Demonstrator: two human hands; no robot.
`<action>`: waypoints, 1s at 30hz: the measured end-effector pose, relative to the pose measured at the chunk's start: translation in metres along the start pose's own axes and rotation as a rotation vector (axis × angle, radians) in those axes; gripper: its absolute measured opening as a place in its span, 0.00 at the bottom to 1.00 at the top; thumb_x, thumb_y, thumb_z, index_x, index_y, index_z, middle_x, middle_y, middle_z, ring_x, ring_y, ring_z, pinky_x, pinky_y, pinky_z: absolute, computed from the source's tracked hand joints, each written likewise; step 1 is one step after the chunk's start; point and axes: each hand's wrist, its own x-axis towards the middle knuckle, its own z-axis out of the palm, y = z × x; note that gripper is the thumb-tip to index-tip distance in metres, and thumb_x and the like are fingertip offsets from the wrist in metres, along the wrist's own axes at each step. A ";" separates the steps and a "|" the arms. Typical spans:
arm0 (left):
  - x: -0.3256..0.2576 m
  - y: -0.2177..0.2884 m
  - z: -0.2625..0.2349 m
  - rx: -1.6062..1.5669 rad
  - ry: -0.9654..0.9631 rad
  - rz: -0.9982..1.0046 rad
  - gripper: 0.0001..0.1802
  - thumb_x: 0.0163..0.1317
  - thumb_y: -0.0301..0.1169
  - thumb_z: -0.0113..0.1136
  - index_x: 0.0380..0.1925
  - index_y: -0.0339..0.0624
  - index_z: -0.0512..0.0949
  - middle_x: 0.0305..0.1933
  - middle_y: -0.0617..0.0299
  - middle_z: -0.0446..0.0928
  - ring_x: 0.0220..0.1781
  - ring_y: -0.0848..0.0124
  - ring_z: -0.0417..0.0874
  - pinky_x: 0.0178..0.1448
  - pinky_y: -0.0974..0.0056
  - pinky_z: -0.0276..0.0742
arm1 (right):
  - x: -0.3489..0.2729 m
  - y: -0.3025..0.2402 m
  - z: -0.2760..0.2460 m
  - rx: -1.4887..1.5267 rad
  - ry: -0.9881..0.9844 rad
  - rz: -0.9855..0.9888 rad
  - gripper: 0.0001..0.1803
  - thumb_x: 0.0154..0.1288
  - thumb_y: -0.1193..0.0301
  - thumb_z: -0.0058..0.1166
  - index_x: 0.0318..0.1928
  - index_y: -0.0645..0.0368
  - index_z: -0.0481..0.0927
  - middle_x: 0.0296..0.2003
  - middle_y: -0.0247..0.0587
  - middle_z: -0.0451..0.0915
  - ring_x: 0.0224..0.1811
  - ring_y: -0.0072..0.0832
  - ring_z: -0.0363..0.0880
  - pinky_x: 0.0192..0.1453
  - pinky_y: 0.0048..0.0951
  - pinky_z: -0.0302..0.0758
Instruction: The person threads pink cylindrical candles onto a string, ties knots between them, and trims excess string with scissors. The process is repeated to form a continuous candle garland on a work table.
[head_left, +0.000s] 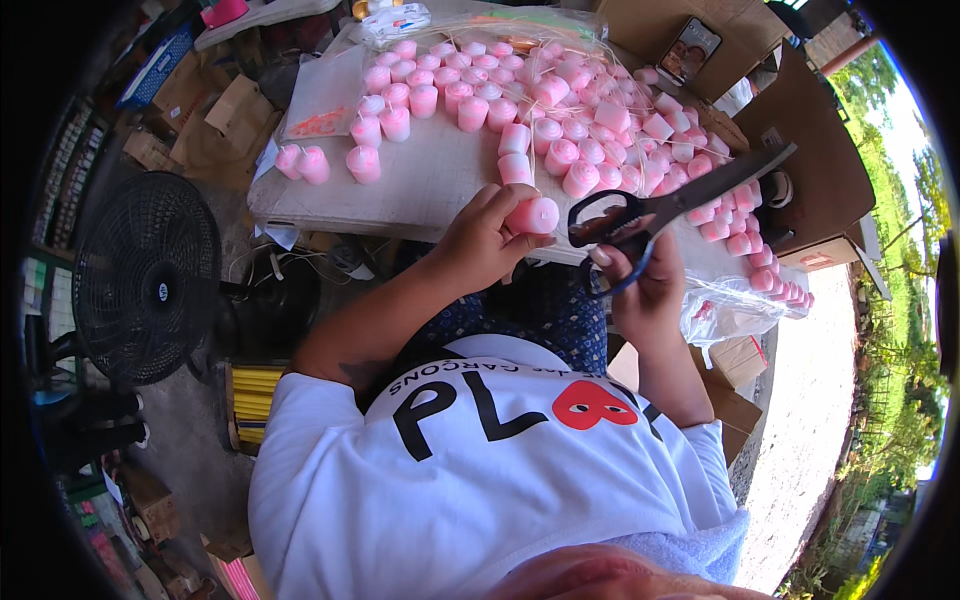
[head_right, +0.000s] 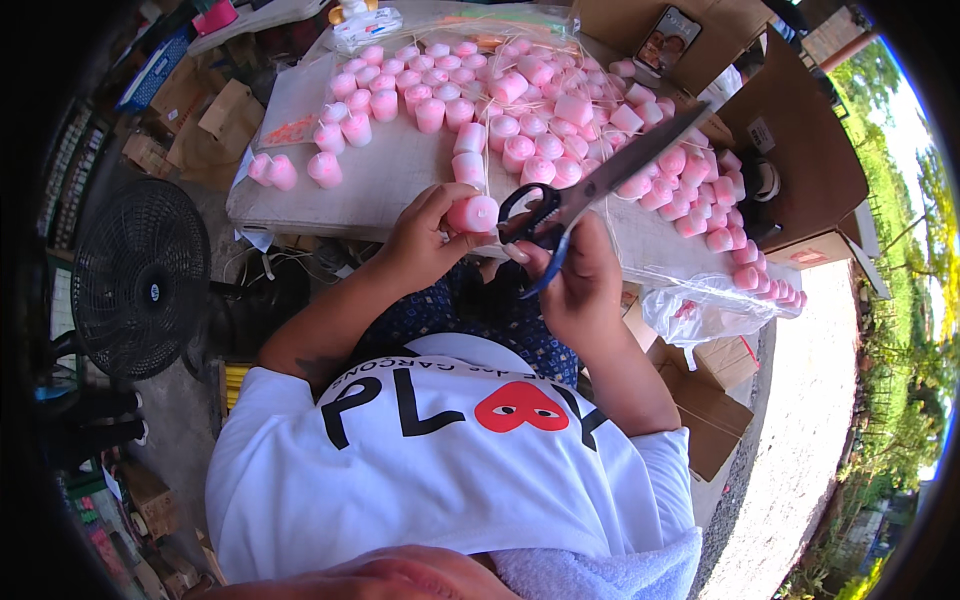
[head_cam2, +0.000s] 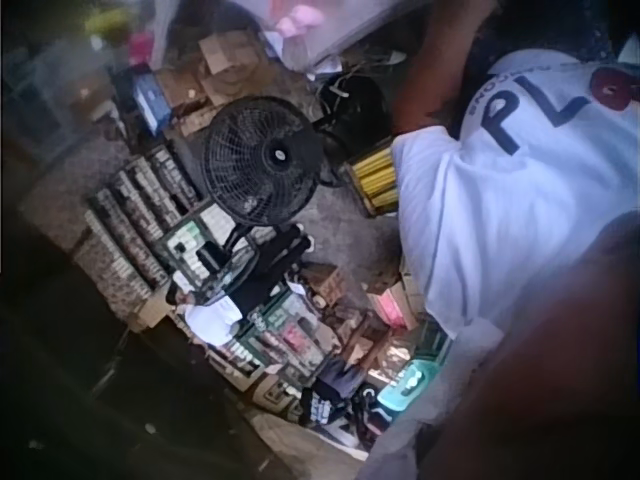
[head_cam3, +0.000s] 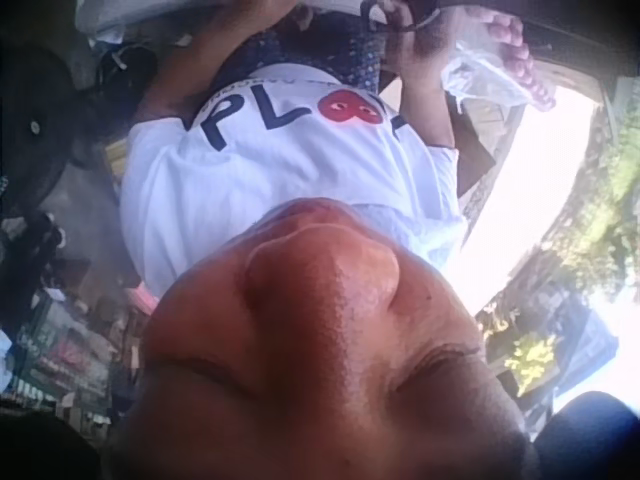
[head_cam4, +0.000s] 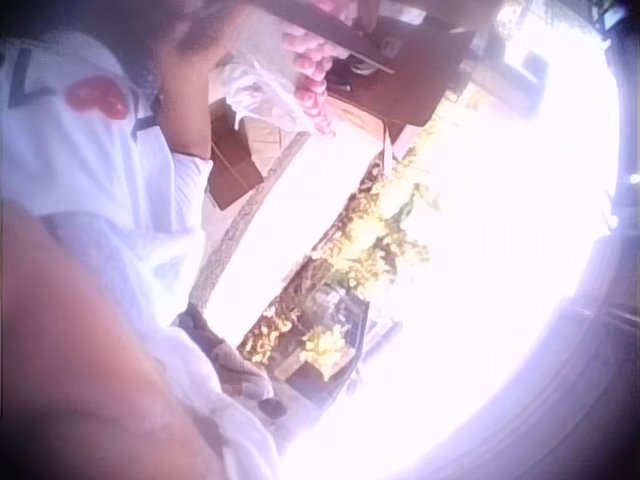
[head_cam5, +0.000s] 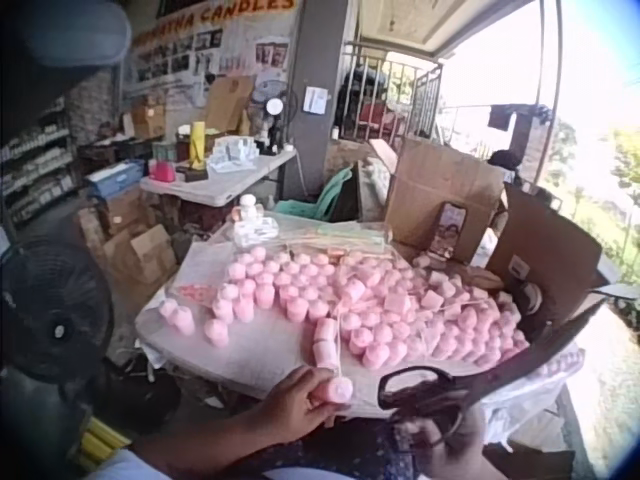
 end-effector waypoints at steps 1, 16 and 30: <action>-0.003 0.002 0.000 -0.024 -0.020 -0.046 0.24 0.54 0.29 0.71 0.49 0.43 0.71 0.39 0.53 0.71 0.31 0.65 0.80 0.30 0.64 0.78 | -0.002 -0.018 -0.001 0.175 0.096 -0.064 0.16 0.65 0.84 0.52 0.51 0.64 0.67 0.44 0.43 0.76 0.47 0.25 0.77 0.53 0.24 0.72; -0.002 0.007 -0.005 -0.030 -0.050 -0.083 0.24 0.54 0.26 0.69 0.50 0.41 0.71 0.43 0.50 0.70 0.28 0.65 0.81 0.31 0.64 0.78 | 0.008 -0.030 0.001 0.266 0.179 -0.061 0.11 0.67 0.82 0.51 0.47 0.62 0.66 0.44 0.45 0.77 0.45 0.26 0.79 0.50 0.25 0.73; -0.003 0.007 0.002 -0.087 -0.085 -0.086 0.24 0.54 0.25 0.69 0.51 0.42 0.71 0.43 0.51 0.70 0.34 0.65 0.82 0.31 0.65 0.82 | 0.006 -0.008 0.004 0.307 0.137 0.044 0.16 0.66 0.79 0.56 0.51 0.63 0.67 0.41 0.38 0.76 0.43 0.19 0.75 0.49 0.22 0.73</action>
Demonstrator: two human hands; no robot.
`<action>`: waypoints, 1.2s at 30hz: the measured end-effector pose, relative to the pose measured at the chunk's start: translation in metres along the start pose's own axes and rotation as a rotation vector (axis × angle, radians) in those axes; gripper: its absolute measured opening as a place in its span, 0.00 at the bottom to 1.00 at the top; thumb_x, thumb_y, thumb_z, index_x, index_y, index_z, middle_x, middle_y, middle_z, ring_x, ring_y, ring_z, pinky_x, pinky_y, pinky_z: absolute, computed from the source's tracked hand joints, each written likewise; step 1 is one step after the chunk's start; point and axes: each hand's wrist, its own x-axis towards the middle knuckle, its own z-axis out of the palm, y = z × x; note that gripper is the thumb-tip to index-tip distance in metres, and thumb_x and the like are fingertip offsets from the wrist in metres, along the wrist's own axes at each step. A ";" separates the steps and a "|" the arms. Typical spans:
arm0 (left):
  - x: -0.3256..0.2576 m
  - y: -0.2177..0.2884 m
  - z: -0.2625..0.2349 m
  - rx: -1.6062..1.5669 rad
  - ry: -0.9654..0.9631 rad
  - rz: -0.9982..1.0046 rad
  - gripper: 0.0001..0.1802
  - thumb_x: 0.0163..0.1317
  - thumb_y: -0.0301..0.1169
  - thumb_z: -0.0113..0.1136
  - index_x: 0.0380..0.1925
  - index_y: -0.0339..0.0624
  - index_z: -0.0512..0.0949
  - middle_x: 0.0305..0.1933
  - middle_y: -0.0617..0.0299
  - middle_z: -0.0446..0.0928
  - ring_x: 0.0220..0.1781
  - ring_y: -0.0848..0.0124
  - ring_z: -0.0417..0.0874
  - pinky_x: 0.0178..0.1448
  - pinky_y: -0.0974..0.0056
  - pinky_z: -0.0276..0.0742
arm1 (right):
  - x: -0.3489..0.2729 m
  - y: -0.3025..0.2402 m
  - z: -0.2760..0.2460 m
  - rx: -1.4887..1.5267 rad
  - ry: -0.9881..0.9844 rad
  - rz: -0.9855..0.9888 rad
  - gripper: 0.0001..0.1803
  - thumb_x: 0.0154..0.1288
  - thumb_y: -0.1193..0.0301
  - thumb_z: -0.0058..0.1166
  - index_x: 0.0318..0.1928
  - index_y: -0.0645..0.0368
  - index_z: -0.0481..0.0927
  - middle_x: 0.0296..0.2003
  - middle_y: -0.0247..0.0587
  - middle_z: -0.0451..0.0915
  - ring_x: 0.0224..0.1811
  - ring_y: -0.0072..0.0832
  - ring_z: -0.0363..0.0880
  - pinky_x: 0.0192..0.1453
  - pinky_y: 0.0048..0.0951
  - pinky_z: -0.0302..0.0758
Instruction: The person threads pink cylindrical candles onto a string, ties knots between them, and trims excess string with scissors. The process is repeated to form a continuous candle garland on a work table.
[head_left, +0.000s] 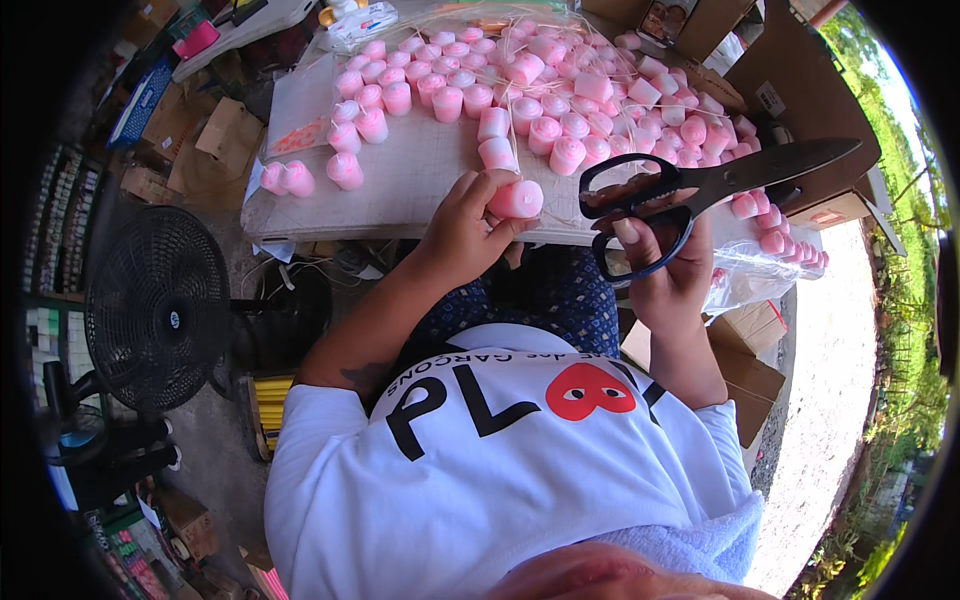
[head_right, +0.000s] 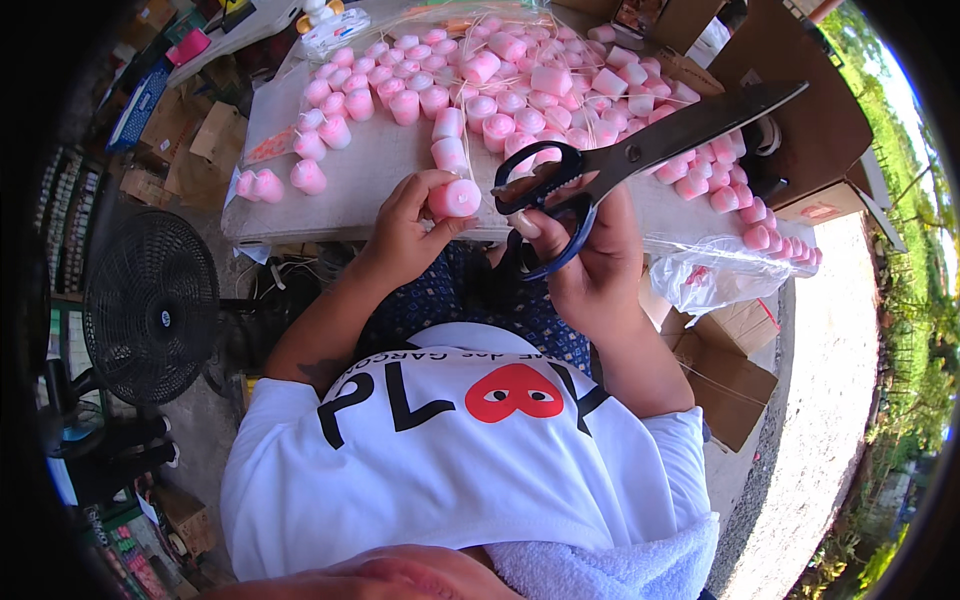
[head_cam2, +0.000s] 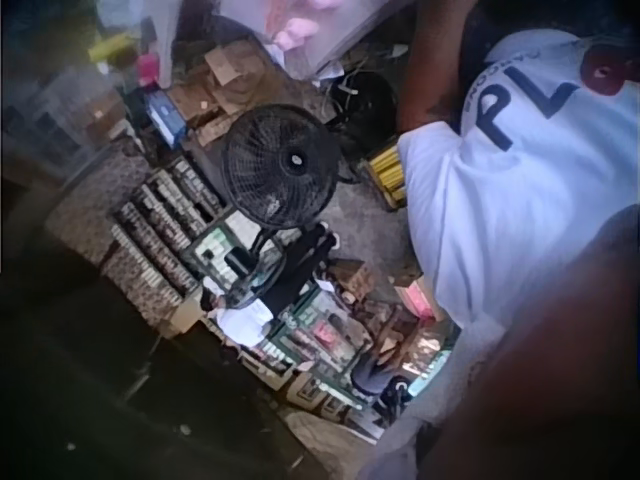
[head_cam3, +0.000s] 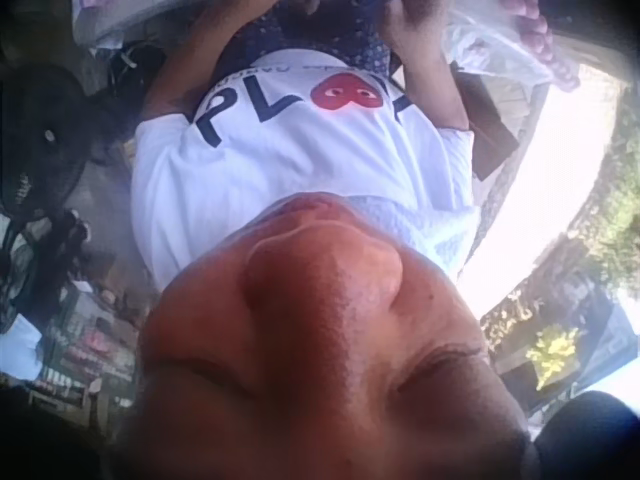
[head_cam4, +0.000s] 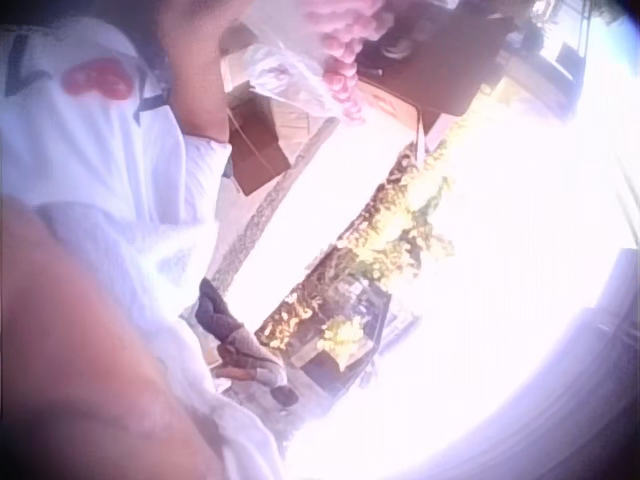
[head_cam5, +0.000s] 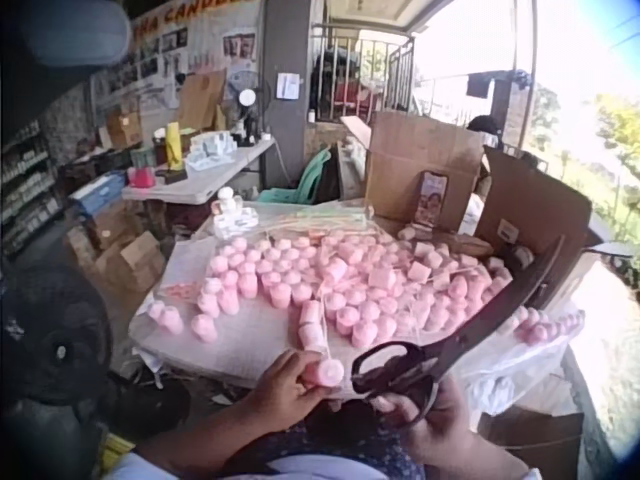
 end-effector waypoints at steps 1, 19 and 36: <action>0.001 0.008 0.000 -0.037 -0.029 -0.036 0.25 0.54 0.25 0.69 0.51 0.42 0.71 0.43 0.51 0.70 0.35 0.64 0.82 0.32 0.65 0.82 | -0.003 -0.005 0.002 0.062 0.022 0.010 0.16 0.65 0.78 0.57 0.50 0.62 0.67 0.41 0.37 0.75 0.43 0.19 0.74 0.49 0.22 0.72; -0.019 -0.020 -0.042 -1.211 0.169 -0.520 0.25 0.72 0.43 0.47 0.65 0.48 0.60 0.61 0.49 0.71 0.58 0.62 0.74 0.64 0.57 0.68 | -0.063 0.085 -0.039 0.305 -0.523 0.789 0.36 0.60 0.39 0.55 0.50 0.60 0.71 0.32 0.34 0.74 0.34 0.22 0.73 0.39 0.22 0.71; -0.042 -0.021 -0.081 -0.650 0.171 -0.427 0.20 0.68 0.29 0.55 0.59 0.41 0.68 0.58 0.52 0.72 0.65 0.58 0.72 0.64 0.56 0.71 | -0.035 0.061 -0.046 0.043 -0.346 0.612 0.23 0.66 0.55 0.58 0.47 0.63 0.73 0.28 0.32 0.74 0.29 0.19 0.74 0.37 0.21 0.72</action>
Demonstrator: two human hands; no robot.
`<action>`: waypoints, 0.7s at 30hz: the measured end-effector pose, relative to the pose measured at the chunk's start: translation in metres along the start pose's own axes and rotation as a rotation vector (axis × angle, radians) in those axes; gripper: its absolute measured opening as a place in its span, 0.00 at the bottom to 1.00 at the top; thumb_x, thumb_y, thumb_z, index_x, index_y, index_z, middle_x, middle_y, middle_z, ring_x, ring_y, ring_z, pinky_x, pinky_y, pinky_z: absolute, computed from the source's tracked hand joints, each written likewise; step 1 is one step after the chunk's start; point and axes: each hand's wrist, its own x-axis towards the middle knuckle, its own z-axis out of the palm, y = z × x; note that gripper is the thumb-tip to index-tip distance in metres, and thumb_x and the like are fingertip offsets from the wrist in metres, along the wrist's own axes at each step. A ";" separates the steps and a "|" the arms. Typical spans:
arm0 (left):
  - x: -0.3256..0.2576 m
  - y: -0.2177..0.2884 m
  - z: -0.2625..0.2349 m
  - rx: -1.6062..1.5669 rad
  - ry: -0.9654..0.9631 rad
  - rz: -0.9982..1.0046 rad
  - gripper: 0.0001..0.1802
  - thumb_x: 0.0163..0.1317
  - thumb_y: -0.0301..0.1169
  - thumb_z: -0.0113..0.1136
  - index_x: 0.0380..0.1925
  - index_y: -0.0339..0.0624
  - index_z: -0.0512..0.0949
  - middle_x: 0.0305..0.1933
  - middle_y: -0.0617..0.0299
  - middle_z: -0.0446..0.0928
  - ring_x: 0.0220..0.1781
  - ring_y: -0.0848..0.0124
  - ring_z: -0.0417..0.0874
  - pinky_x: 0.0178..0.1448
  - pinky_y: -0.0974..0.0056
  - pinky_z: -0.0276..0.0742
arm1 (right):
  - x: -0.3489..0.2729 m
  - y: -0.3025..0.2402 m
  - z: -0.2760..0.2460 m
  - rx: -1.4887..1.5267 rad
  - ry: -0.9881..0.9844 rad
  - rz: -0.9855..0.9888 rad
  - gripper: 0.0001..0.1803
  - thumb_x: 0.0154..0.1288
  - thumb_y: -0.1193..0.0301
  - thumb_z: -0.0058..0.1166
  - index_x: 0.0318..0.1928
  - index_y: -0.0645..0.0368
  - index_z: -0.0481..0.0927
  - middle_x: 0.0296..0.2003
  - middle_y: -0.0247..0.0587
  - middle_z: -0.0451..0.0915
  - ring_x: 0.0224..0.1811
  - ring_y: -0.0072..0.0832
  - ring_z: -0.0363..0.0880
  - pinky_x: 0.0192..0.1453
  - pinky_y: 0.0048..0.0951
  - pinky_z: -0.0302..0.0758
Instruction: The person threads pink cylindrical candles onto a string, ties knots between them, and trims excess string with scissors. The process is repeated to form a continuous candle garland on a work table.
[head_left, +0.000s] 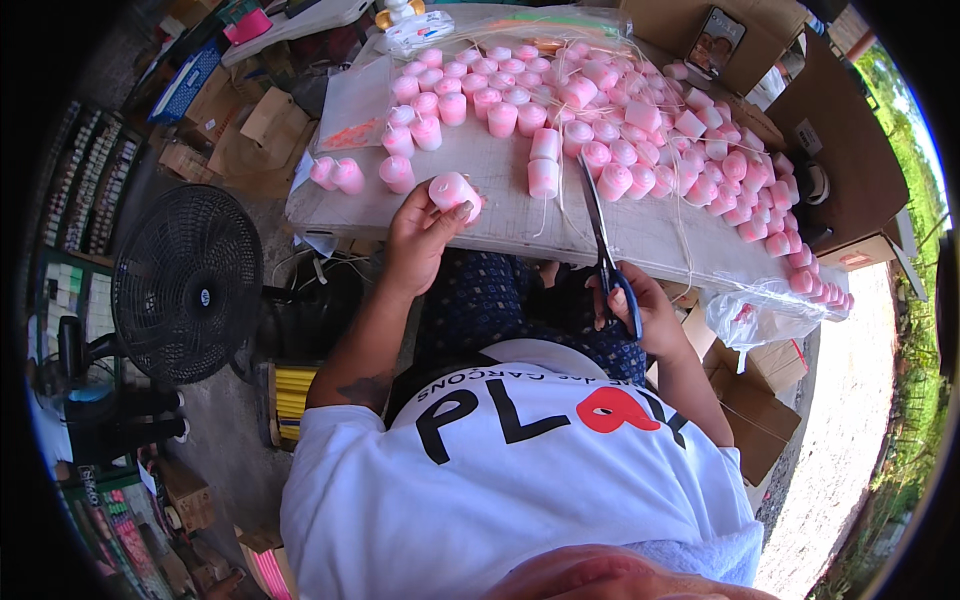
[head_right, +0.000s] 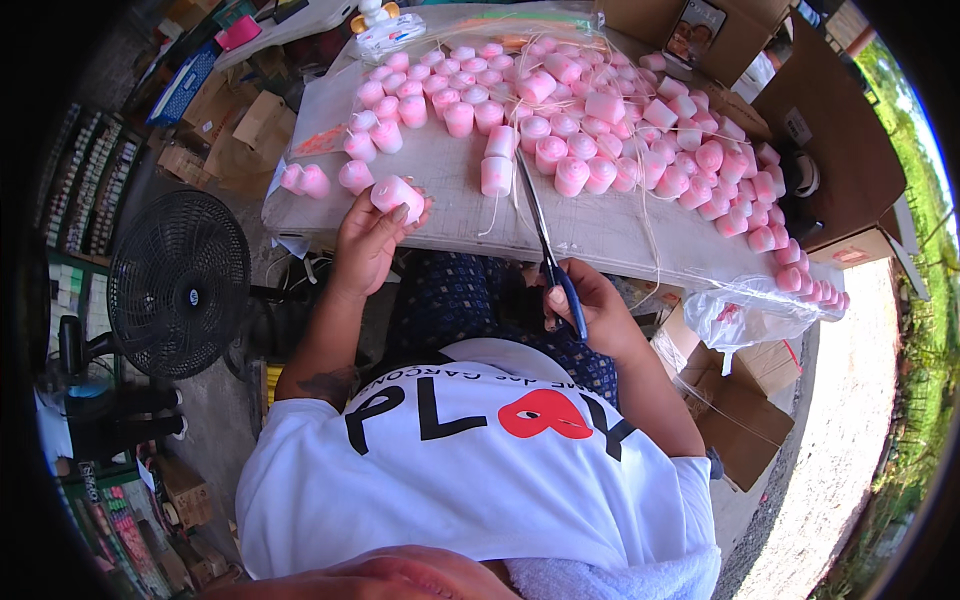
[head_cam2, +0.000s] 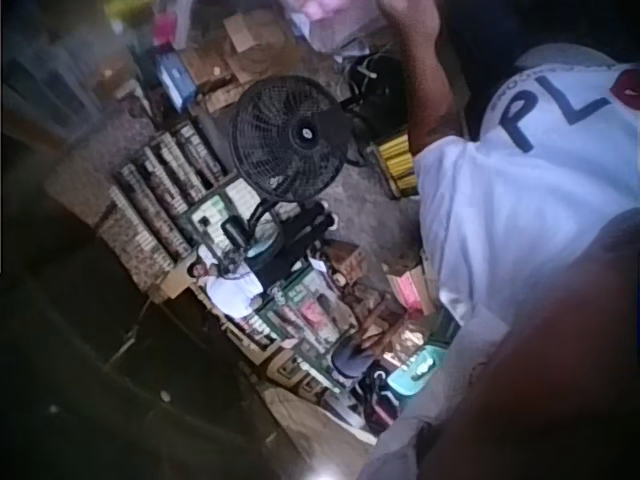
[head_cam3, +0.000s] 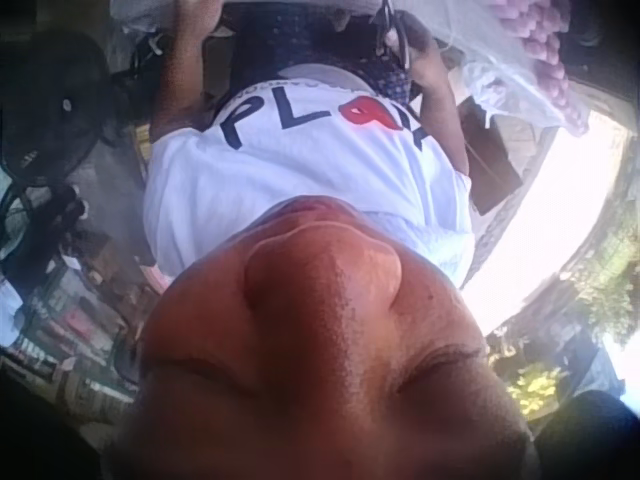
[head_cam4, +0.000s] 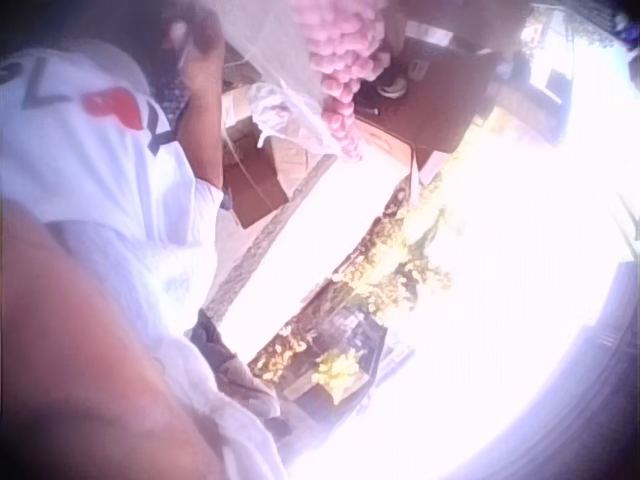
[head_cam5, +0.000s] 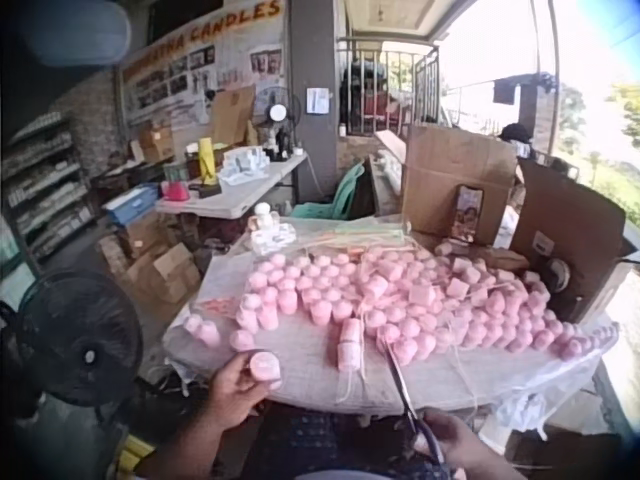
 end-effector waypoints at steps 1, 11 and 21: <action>-0.003 0.017 -0.010 0.285 0.047 0.081 0.23 0.63 0.22 0.60 0.58 0.39 0.69 0.56 0.57 0.72 0.62 0.63 0.74 0.61 0.61 0.73 | -0.010 -0.005 -0.013 -0.074 0.076 -0.023 0.24 0.63 0.56 0.62 0.48 0.63 0.73 0.31 0.30 0.74 0.31 0.18 0.73 0.38 0.20 0.70; -0.008 0.053 -0.070 1.505 0.373 0.163 0.31 0.45 0.27 0.73 0.50 0.39 0.69 0.50 0.46 0.70 0.52 0.46 0.74 0.56 0.53 0.73 | -0.056 -0.036 -0.098 -1.338 0.713 -0.021 0.22 0.54 0.69 0.63 0.51 0.57 0.77 0.45 0.44 0.78 0.50 0.41 0.77 0.53 0.41 0.69; -0.008 0.021 -0.075 1.152 0.547 0.200 0.31 0.49 0.25 0.72 0.51 0.38 0.67 0.52 0.47 0.68 0.53 0.50 0.74 0.48 0.53 0.79 | -0.052 -0.021 -0.126 -1.463 0.839 -0.120 0.19 0.58 0.77 0.55 0.52 0.56 0.76 0.50 0.42 0.77 0.54 0.42 0.75 0.57 0.42 0.68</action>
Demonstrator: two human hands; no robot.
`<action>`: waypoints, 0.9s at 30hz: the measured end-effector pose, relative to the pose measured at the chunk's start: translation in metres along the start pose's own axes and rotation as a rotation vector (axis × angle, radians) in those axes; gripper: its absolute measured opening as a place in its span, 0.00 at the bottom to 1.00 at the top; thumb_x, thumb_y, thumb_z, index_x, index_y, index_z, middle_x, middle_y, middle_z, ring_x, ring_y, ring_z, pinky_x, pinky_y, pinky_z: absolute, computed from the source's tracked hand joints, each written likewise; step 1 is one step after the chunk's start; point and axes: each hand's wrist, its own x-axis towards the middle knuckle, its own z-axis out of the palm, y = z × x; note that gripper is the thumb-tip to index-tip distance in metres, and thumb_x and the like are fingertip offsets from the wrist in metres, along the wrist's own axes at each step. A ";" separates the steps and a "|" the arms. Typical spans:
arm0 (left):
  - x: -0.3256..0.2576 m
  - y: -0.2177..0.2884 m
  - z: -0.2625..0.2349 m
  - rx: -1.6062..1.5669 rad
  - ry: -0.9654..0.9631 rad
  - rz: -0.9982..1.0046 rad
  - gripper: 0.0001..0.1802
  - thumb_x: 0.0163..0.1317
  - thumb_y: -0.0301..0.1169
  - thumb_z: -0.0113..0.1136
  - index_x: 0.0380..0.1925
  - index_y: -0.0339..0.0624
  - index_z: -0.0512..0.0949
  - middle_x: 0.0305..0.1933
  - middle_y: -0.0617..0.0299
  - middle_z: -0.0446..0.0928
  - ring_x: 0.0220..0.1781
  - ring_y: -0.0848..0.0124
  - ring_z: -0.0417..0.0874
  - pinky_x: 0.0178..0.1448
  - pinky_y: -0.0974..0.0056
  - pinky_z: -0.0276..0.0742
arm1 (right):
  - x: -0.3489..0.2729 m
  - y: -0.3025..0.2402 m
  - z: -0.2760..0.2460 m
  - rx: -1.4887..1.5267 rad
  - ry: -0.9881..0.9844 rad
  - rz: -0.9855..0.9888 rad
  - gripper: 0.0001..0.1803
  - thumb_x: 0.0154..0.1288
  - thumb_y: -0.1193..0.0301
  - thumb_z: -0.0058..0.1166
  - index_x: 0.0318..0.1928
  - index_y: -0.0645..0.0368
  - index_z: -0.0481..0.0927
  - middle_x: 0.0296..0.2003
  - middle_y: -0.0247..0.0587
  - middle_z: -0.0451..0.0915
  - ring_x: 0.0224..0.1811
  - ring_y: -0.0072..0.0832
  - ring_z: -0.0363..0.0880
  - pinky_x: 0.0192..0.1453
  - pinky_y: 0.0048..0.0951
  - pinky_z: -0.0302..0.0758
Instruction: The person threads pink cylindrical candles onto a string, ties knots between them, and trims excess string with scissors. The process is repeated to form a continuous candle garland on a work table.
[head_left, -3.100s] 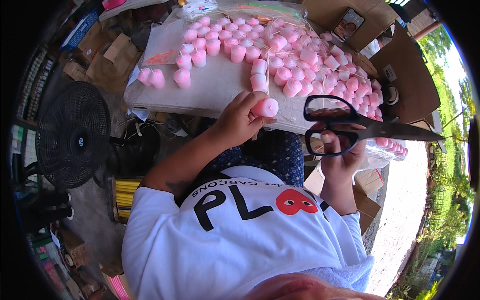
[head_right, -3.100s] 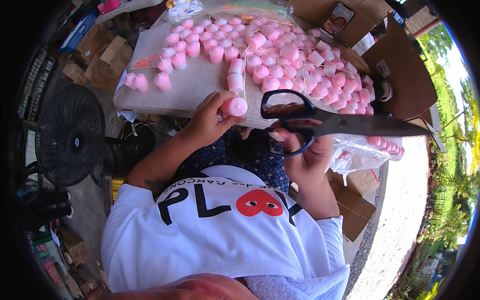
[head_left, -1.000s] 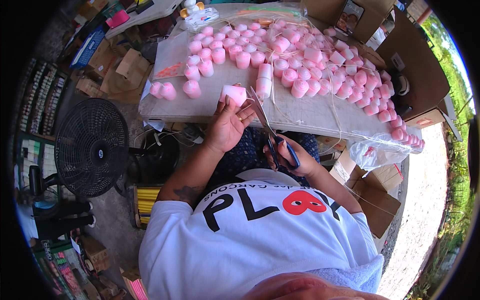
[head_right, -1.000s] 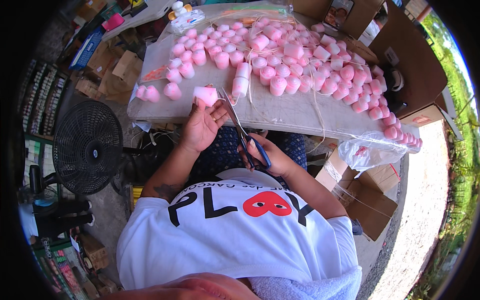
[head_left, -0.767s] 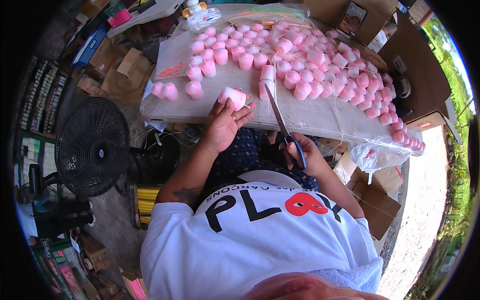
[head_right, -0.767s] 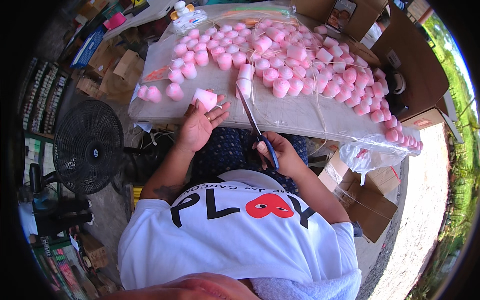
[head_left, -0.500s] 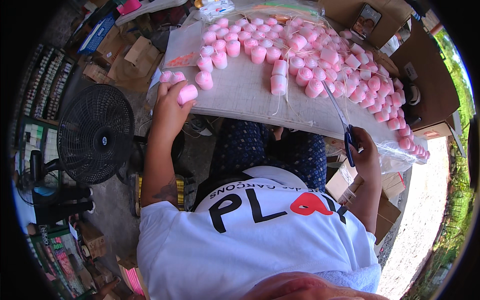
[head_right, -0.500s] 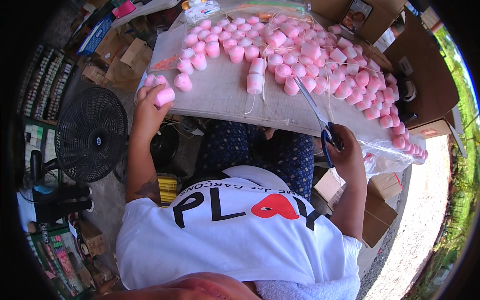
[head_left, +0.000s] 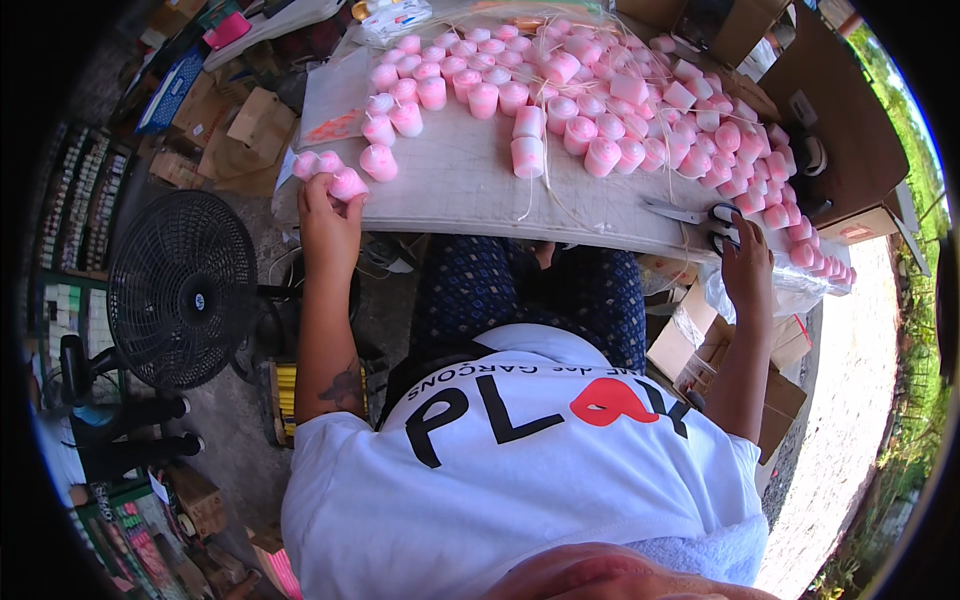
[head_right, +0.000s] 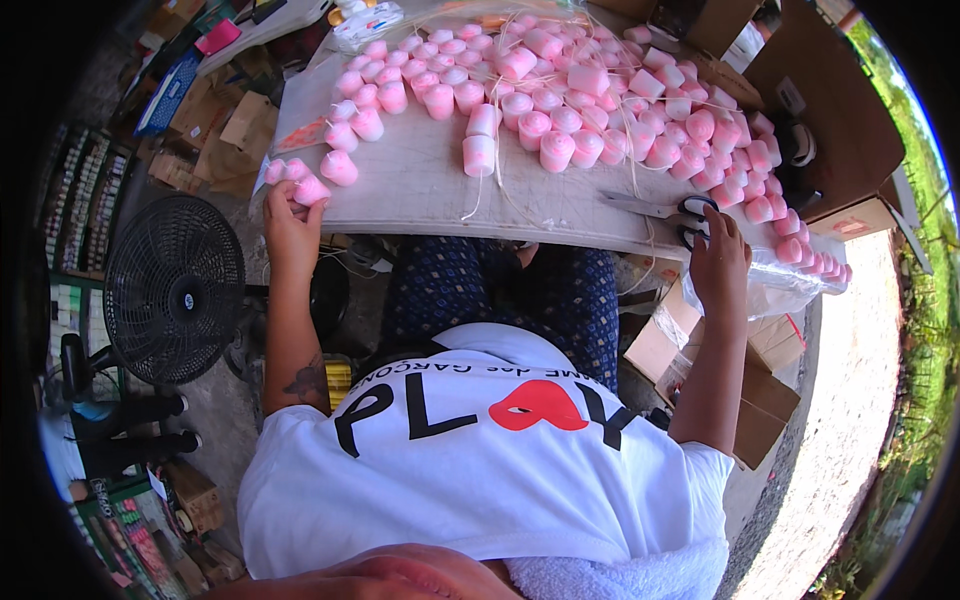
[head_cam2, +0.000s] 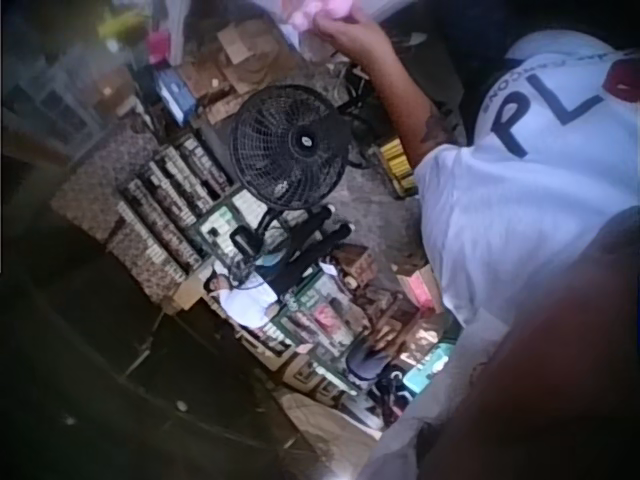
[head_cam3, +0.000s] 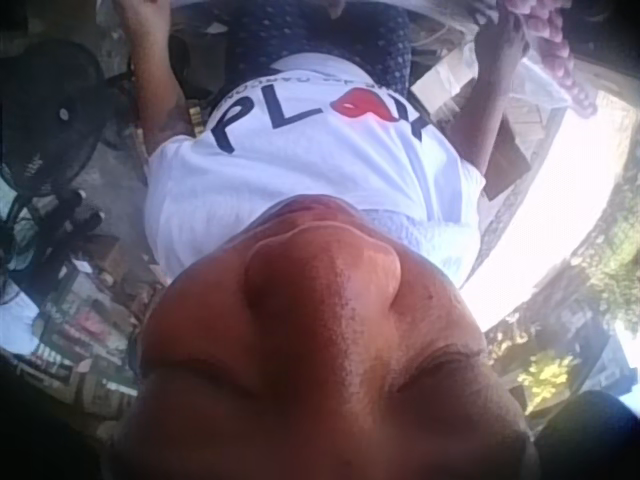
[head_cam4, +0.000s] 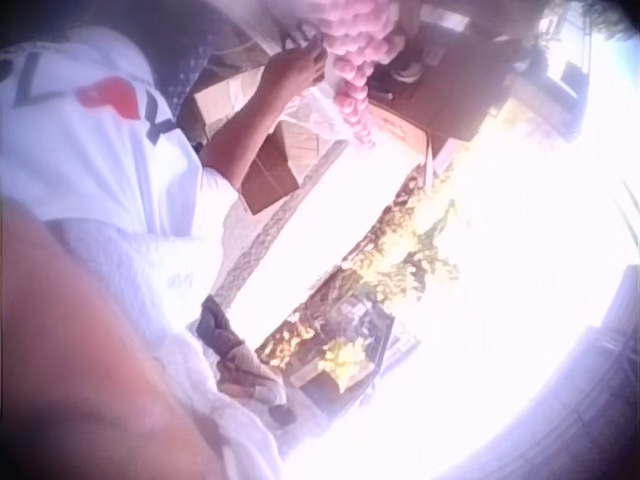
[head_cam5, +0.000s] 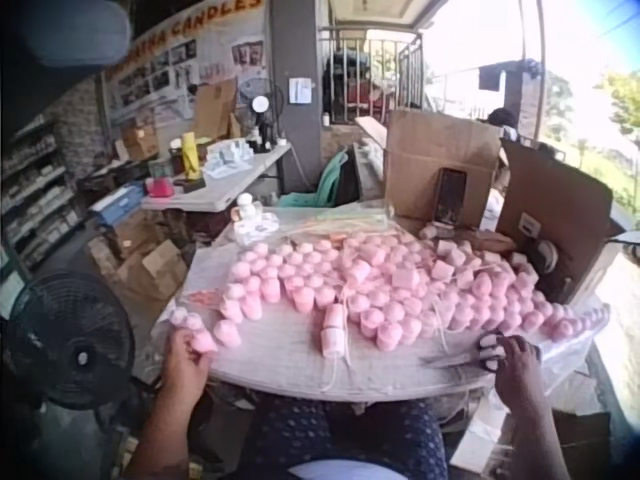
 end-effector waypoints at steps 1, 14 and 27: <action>0.001 -0.004 0.004 -0.028 0.002 -0.015 0.31 0.49 0.25 0.72 0.51 0.37 0.66 0.52 0.47 0.68 0.52 0.51 0.75 0.49 0.53 0.79 | 0.001 -0.013 -0.001 -0.086 0.088 -0.022 0.19 0.59 0.77 0.55 0.52 0.55 0.76 0.49 0.42 0.77 0.53 0.42 0.75 0.57 0.41 0.68; -0.040 0.111 0.070 0.015 -0.304 0.703 0.17 0.58 0.40 0.65 0.30 0.39 0.71 0.30 0.54 0.73 0.34 0.53 0.77 0.38 0.54 0.74 | -0.007 -0.177 0.053 0.446 0.184 -0.494 0.20 0.52 0.76 0.64 0.48 0.52 0.81 0.44 0.39 0.76 0.48 0.39 0.73 0.51 0.39 0.68; -0.051 0.110 0.091 -0.233 -0.387 0.539 0.11 0.57 0.22 0.62 0.38 0.38 0.71 0.32 0.49 0.77 0.33 0.50 0.80 0.38 0.53 0.76 | -0.015 -0.177 0.065 0.505 -0.023 -0.487 0.21 0.55 0.76 0.60 0.52 0.57 0.79 0.40 0.40 0.78 0.43 0.37 0.76 0.47 0.36 0.71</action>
